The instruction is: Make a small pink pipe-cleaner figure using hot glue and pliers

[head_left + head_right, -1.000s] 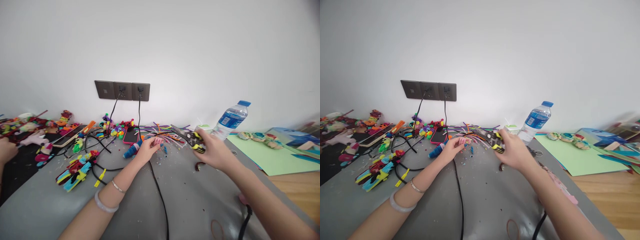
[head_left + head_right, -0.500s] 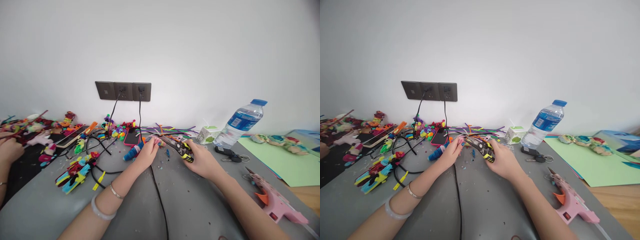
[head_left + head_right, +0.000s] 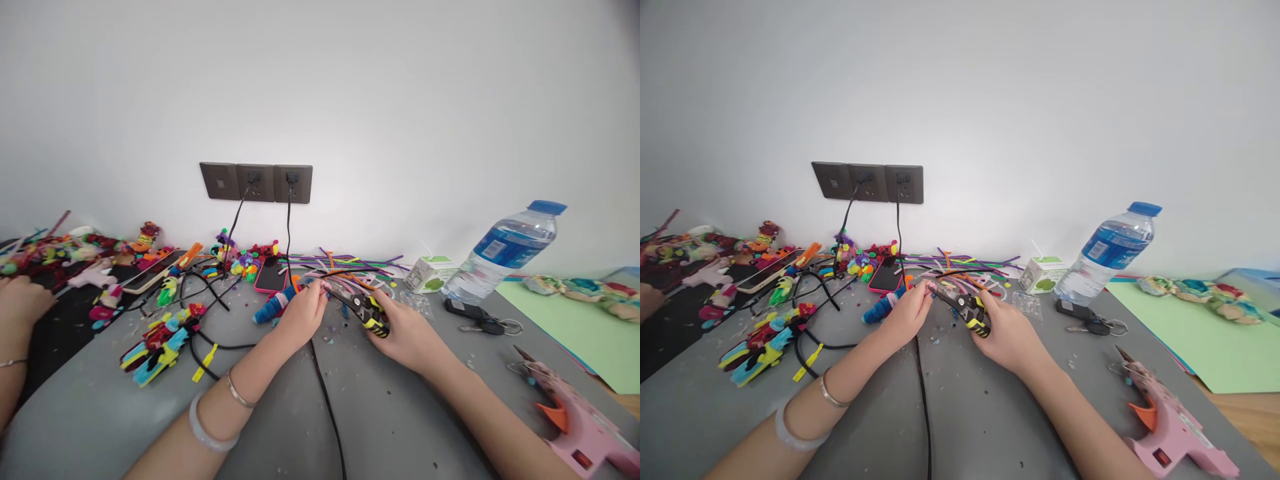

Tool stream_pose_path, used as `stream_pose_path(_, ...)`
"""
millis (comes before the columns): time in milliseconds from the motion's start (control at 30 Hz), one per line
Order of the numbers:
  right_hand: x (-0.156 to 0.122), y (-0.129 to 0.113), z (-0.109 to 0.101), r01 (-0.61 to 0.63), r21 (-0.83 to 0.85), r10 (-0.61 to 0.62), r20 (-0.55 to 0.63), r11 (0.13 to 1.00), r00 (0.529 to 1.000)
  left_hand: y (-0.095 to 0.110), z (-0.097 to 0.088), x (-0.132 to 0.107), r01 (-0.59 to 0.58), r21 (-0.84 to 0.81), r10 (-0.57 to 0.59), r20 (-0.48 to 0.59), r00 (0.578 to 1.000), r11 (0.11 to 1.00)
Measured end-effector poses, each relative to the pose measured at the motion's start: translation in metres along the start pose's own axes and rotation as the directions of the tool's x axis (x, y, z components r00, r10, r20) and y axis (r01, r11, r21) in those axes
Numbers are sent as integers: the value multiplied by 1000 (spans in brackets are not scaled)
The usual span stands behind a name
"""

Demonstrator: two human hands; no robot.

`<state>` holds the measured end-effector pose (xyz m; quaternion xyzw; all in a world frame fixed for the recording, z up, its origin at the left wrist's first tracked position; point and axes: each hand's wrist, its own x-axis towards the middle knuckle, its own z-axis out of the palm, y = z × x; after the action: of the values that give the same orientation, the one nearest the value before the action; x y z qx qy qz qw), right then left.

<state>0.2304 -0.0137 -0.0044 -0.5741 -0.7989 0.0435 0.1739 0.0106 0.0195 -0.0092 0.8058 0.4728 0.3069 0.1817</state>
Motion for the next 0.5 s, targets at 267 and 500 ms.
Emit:
stream_pose_path(267, -4, -7, -3, -72, 51, 71, 17, 996, 997, -1, -1, -1, -17, 87, 20, -39, 999, 996)
stream_pose_path(500, -1, -7, -4, -81, 38, 80, 43, 996, 996, 1, -1, -1, -13, 105, 14, -8, 1000, 994)
